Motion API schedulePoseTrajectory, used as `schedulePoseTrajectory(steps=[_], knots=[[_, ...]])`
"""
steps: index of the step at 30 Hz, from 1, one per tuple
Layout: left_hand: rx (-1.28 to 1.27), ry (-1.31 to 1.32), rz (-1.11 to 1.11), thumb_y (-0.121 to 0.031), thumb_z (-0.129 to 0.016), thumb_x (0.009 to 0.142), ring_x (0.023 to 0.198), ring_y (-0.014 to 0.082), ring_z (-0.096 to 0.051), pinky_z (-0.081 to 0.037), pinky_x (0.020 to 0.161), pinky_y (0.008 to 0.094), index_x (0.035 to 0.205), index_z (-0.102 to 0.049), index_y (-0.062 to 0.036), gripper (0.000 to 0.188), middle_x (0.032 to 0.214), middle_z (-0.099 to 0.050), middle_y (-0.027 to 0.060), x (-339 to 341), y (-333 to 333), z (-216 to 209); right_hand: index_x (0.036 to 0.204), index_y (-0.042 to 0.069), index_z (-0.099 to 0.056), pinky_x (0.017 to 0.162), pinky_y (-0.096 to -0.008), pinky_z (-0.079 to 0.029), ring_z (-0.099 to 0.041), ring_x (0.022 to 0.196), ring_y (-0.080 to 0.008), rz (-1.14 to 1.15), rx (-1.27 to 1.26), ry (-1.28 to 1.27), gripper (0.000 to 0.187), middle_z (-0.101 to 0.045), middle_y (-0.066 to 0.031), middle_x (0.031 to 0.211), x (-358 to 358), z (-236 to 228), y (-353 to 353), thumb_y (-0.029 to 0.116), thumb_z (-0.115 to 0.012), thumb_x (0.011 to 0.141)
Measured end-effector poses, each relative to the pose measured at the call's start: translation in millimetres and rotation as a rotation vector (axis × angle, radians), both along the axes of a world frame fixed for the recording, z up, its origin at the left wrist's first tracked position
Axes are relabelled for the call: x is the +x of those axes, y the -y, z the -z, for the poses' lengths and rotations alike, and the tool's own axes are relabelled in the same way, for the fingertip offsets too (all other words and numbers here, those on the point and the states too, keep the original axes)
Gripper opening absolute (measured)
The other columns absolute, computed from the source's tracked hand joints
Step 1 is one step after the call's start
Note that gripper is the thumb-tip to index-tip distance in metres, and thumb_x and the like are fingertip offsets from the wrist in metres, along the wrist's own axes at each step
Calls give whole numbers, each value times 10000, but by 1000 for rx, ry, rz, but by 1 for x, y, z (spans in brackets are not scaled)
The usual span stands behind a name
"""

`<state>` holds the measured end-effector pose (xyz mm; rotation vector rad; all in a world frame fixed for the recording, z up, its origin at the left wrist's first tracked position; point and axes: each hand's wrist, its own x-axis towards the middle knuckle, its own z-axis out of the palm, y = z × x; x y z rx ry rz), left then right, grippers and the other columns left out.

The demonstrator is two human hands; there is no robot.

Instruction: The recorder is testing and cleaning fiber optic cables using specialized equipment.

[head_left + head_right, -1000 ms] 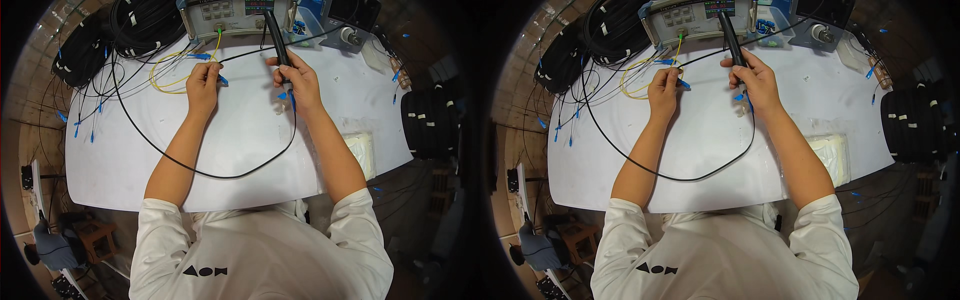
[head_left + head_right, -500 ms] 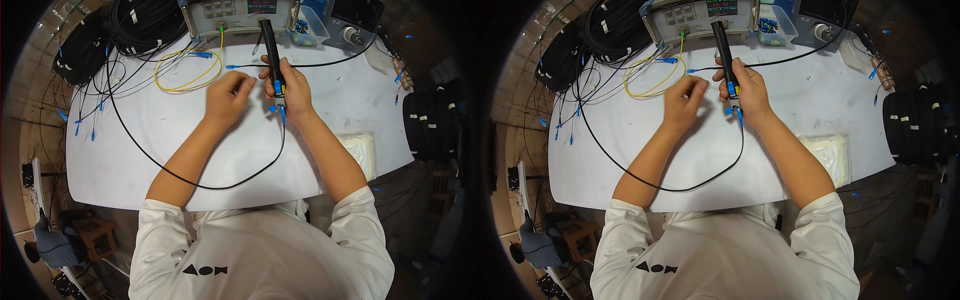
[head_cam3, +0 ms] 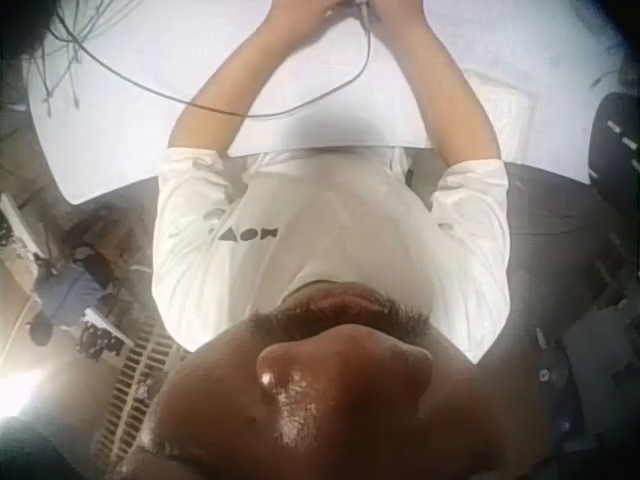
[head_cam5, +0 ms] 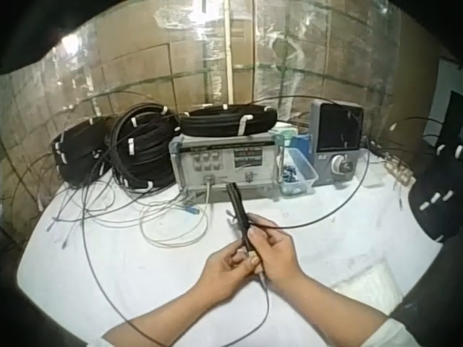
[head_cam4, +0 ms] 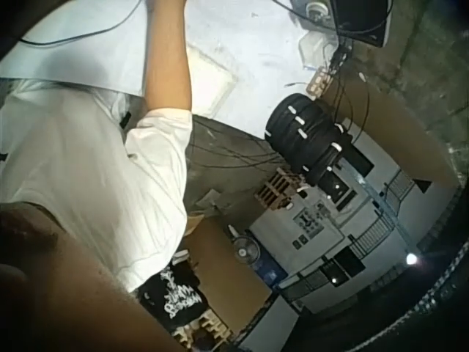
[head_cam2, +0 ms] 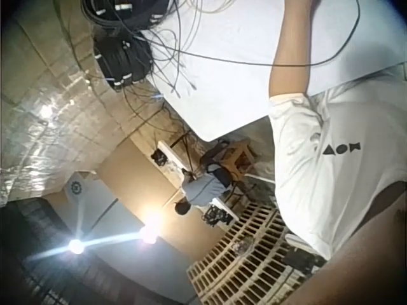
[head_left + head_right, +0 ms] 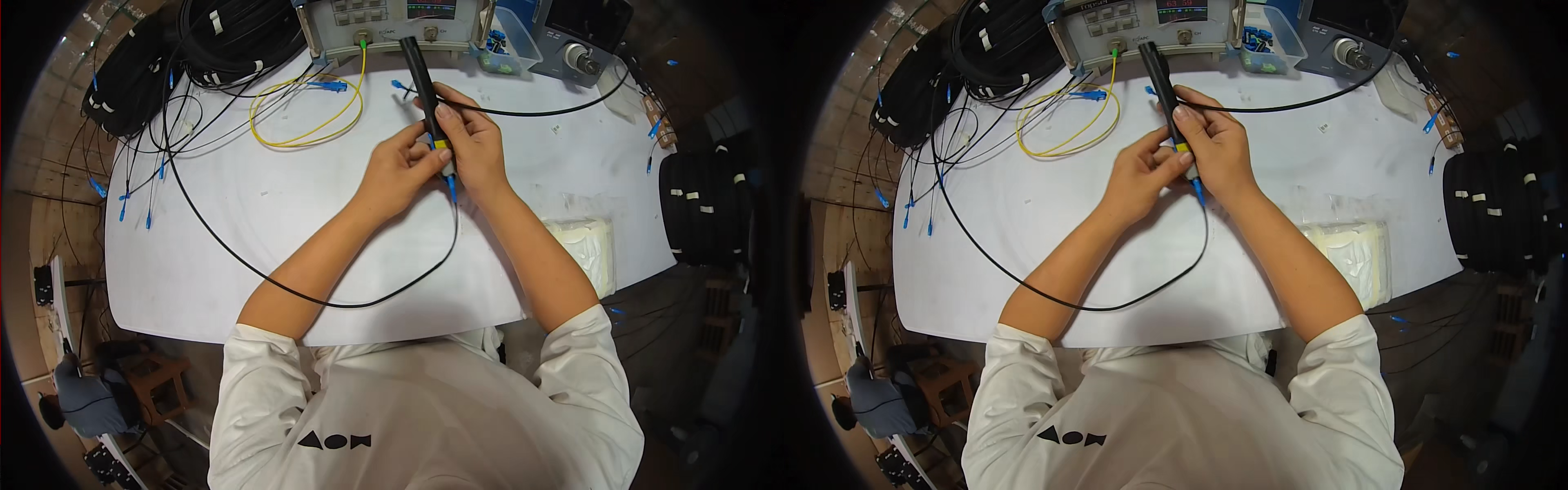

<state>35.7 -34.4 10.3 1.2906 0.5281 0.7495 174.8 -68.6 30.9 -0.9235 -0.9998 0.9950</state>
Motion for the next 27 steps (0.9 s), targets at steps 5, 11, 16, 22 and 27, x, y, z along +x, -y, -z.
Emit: schedulePoseTrajectory(steps=[5, 11, 16, 22, 27], knots=[[-53, 93, -162, -193, -578, 984, 909, 169, -676, -564, 790, 303, 1205, -583, 31, 315, 1067, -706, 128, -16, -25, -3, 1342, -30, -494, 842, -254, -541, -621, 1002, -112, 101, 26, 30, 473, -663, -133, 1214, 6, 1, 6, 107, -674, 927], [-103, 170, -293, -197, -598, 975, 923, 171, -668, -556, 795, 326, 1119, -554, -45, 214, 1031, -684, 89, -29, -43, 4, 1273, -39, -506, 845, -250, -544, -621, 902, -121, 41, -6, 176, 508, -648, -165, 1197, -6, 1, 8, -32, -731, 818], [-65, 237, -331, -226, -630, 969, 871, 132, -655, -568, 729, 292, 1071, -543, -37, 232, 956, -663, 57, -22, -41, -2, 1273, -30, -497, 791, -236, -534, -600, 841, -102, -7, -7, 143, 514, -631, -171, 1200, -7, 1, 9, -51, -719, 810], [-191, 324, -537, -283, -567, 1002, 824, 143, -635, -570, 730, 328, 1010, -544, -57, 227, 918, -640, 58, -34, -60, -7, 1259, -21, -506, 766, -214, -514, -574, 808, -68, -11, -29, 166, 495, -634, -159, 1208, -3, -9, 15, -79, -680, 799], [-140, 243, -548, -280, -554, 1006, 810, 168, -651, -584, 719, 333, 1037, -551, -46, 235, 937, -644, 83, -50, -63, -14, 1239, -18, -528, 734, -189, -505, -557, 776, -32, 8, -144, 267, 483, -648, -140, 1192, 16, -10, 11, -88, -686, 789]])
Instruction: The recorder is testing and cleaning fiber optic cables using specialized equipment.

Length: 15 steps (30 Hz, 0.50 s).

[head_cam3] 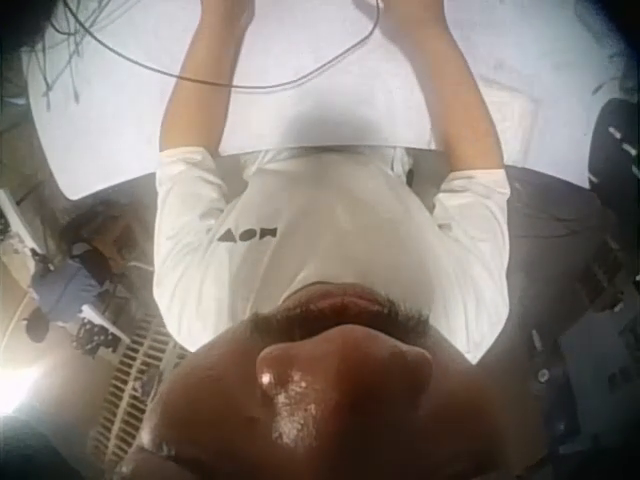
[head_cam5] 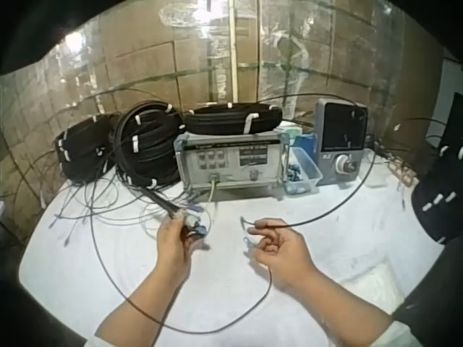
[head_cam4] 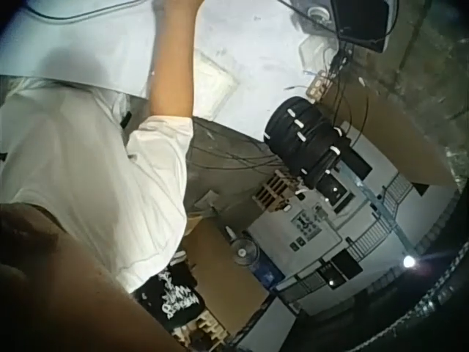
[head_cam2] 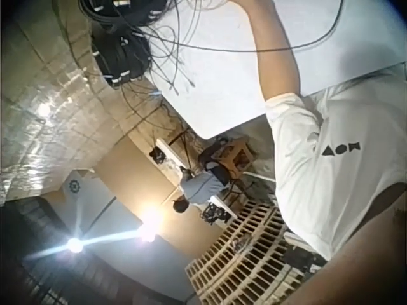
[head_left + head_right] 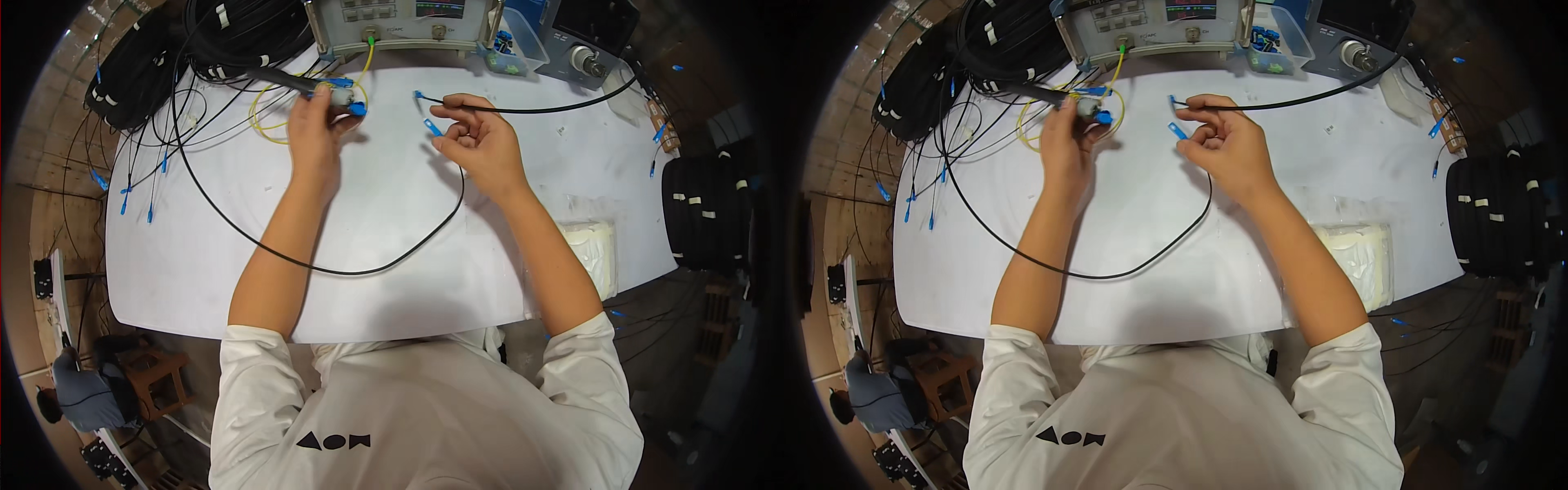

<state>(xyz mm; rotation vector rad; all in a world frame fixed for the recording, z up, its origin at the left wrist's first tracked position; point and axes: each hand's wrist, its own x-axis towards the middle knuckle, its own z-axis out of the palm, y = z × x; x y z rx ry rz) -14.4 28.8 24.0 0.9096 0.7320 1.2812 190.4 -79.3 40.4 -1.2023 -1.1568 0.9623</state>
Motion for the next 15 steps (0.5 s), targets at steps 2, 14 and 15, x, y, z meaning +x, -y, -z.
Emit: schedulePoseTrajectory(steps=[2, 14, 15], knots=[[23, 10, 85, -270, -545, 1010, 814, 195, -689, -601, 720, 337, 1077, -556, -52, 229, 971, -679, 99, 8, 5, 9, 1254, -11, -526, 732, -186, -506, -561, 777, -36, -1, -22, 27, 503, -646, -137, 1191, 0, 3, -2, -92, -692, 786], [14, 109, 598, -334, -522, 1021, 1144, 231, -607, -462, 1015, 402, 1219, -556, -39, 357, 1194, -649, 132, 24, 31, 20, 1317, -10, -463, 805, -245, -555, -644, 879, -107, 102, 131, -52, 577, -593, -162, 1283, -19, 21, -10, -91, -682, 790], [15, 110, 599, -334, -522, 1021, 1144, 231, -607, -462, 1015, 402, 1219, -556, -39, 357, 1194, -649, 132, 25, 31, 21, 1317, -10, -463, 805, -245, -555, -644, 879, -107, 103, 131, -51, 577, -593, -162, 1283, -21, 23, -9, -91, -682, 790]])
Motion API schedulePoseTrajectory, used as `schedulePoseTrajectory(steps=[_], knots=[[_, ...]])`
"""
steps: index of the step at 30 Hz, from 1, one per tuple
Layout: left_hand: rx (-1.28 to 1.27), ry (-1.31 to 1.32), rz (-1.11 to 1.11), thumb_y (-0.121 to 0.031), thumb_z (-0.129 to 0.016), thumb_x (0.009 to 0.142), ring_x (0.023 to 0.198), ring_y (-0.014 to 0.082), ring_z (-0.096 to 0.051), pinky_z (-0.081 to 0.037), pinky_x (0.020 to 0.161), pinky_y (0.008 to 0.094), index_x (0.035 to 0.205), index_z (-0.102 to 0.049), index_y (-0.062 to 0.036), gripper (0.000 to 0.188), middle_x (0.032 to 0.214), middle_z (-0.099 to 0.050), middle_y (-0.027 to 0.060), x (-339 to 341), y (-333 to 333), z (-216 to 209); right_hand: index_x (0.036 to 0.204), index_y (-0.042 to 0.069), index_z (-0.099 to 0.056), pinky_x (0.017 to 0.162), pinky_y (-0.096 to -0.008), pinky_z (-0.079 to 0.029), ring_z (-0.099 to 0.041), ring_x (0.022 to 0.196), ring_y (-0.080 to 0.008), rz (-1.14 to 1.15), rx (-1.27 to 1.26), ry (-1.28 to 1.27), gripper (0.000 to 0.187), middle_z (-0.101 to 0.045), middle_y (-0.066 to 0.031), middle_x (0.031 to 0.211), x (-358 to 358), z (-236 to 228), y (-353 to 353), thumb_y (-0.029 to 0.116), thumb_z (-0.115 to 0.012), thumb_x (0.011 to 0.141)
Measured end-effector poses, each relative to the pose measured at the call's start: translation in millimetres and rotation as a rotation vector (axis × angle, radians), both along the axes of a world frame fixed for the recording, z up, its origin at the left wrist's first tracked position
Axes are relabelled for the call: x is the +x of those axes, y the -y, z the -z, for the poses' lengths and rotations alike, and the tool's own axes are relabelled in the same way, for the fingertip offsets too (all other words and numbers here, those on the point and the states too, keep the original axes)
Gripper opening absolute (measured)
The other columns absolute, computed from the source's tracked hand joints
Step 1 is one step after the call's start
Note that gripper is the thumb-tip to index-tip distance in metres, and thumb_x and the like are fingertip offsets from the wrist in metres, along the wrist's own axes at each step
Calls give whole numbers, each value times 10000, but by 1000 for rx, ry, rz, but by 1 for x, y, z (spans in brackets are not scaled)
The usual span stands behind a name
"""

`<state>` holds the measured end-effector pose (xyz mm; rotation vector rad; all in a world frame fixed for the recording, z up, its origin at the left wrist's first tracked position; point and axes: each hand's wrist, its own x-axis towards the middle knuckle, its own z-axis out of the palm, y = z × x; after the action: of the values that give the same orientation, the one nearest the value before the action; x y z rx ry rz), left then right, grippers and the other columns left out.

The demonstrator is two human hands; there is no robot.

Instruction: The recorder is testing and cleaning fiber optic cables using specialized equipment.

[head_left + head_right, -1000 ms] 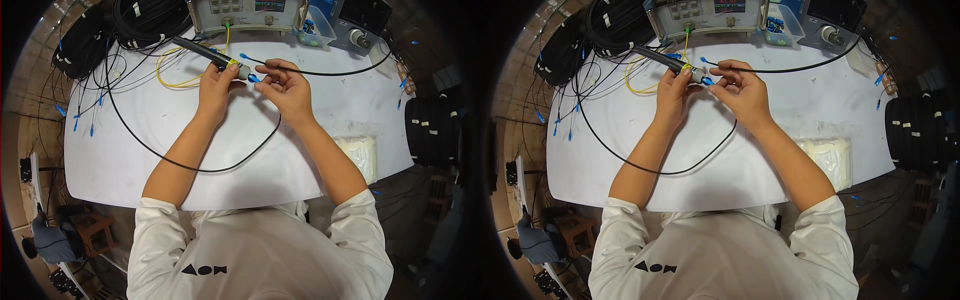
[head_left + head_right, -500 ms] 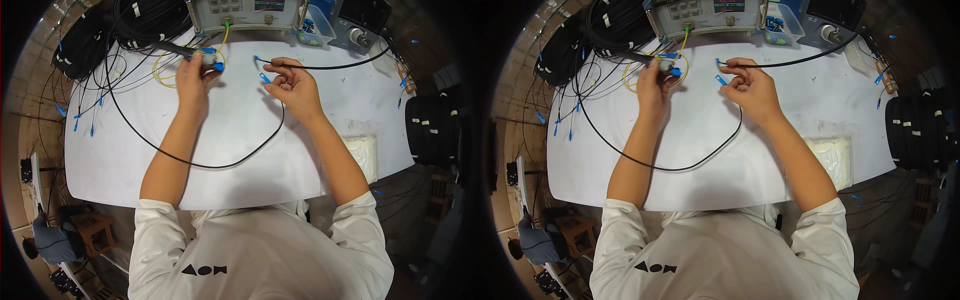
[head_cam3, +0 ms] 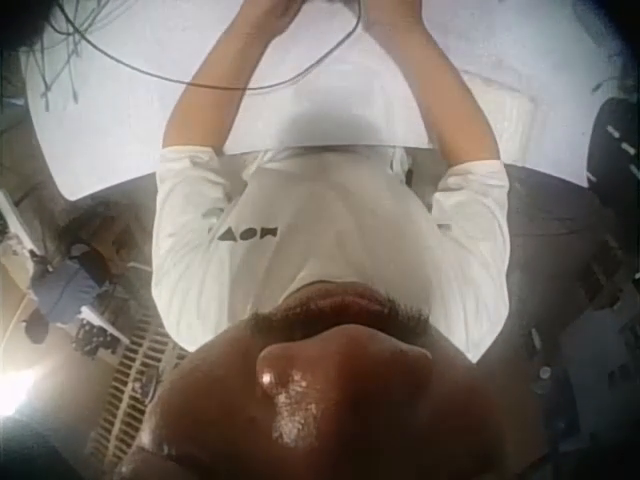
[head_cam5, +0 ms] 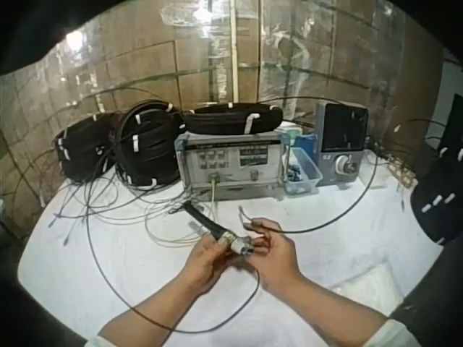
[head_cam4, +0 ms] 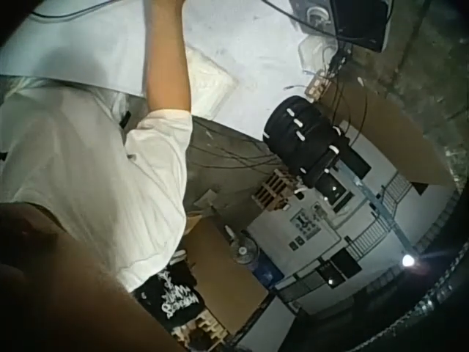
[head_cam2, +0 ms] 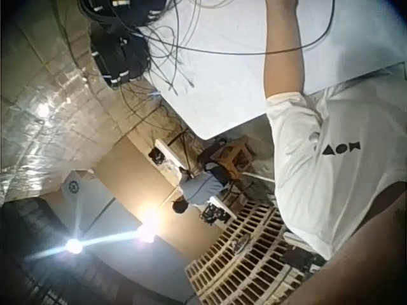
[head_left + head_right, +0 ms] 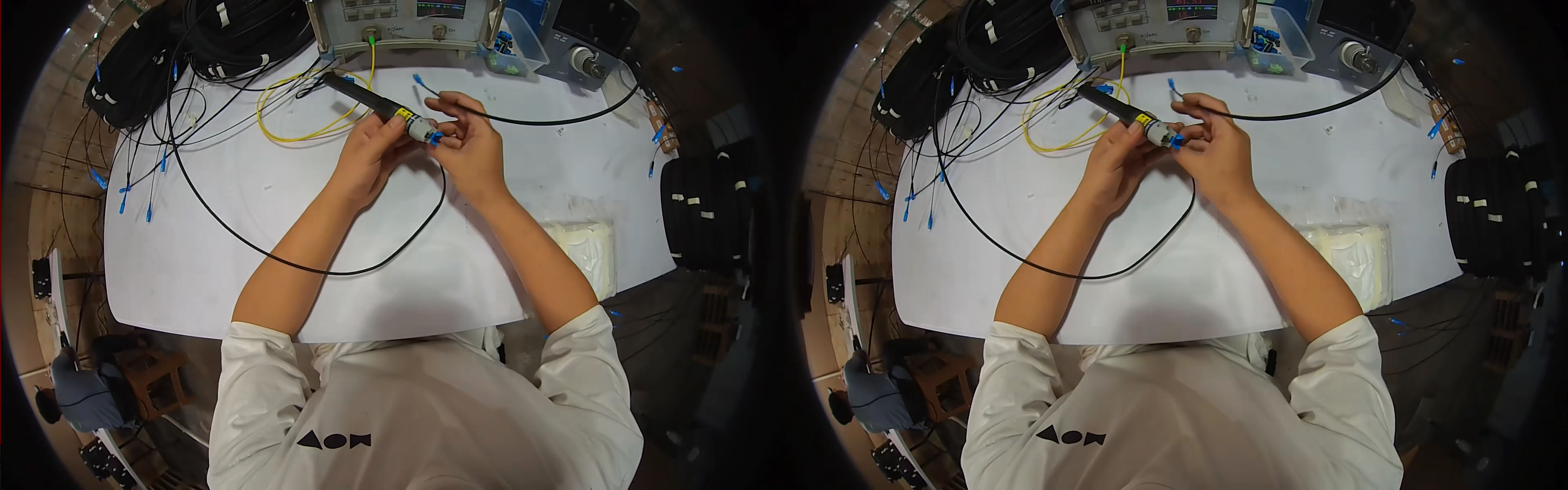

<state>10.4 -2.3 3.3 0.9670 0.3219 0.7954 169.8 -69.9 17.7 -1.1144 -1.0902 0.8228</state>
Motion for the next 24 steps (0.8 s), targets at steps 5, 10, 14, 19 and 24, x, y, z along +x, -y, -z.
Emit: schedulePoseTrajectory(steps=[5, 10, 14, 19, 24], knots=[[2, 36, -69, -314, -534, 1017, 1120, 208, -603, -449, 1010, 390, 1165, -566, -46, 308, 1187, -653, 116, -4, -8, 4, 1297, -16, -526, 828, -253, -549, -653, 895, -119, -30, 59, 122, 538, -661, -84, 1185, -5, -5, 5, -15, -738, 802], [-13, -26, -177, -307, -532, 1018, 1076, 198, -597, -452, 954, 381, 1128, -573, -26, 305, 1169, -656, 129, -8, -12, 3, 1101, -32, -672, 800, -250, -543, -666, 845, -132, 72, 76, 61, 240, -698, -90, 998, 21, -17, 14, 172, -610, 991], [-110, 38, -176, -317, -560, 1000, 1096, 222, -595, -435, 995, 402, 1095, -603, -49, 287, 1157, -658, 128, -5, -10, -1, 1119, -36, -664, 796, -274, -563, -682, 860, -152, -7, 75, 46, 235, -702, -106, 994, 36, -29, 19, 146, -627, 975], [-106, 86, -151, -334, -576, 985, 1150, 242, -584, -403, 1042, 420, 1166, -601, -61, 327, 1215, -644, 147, -10, -11, -3, 1110, -16, -672, 747, -284, -573, -667, 824, -142, -206, -146, -38, 204, -693, -96, 939, 30, -21, 15, 89, -648, 936], [-129, 168, -75, -300, -594, 985, 1161, 230, -587, -442, 1016, 395, 1245, -524, -49, 368, 1287, -617, 163, -8, -8, -10, 1111, -6, -673, 696, -276, -570, -644, 728, -132, -139, -179, -287, 216, -684, -94, 921, 32, -13, 9, 125, -642, 943]])
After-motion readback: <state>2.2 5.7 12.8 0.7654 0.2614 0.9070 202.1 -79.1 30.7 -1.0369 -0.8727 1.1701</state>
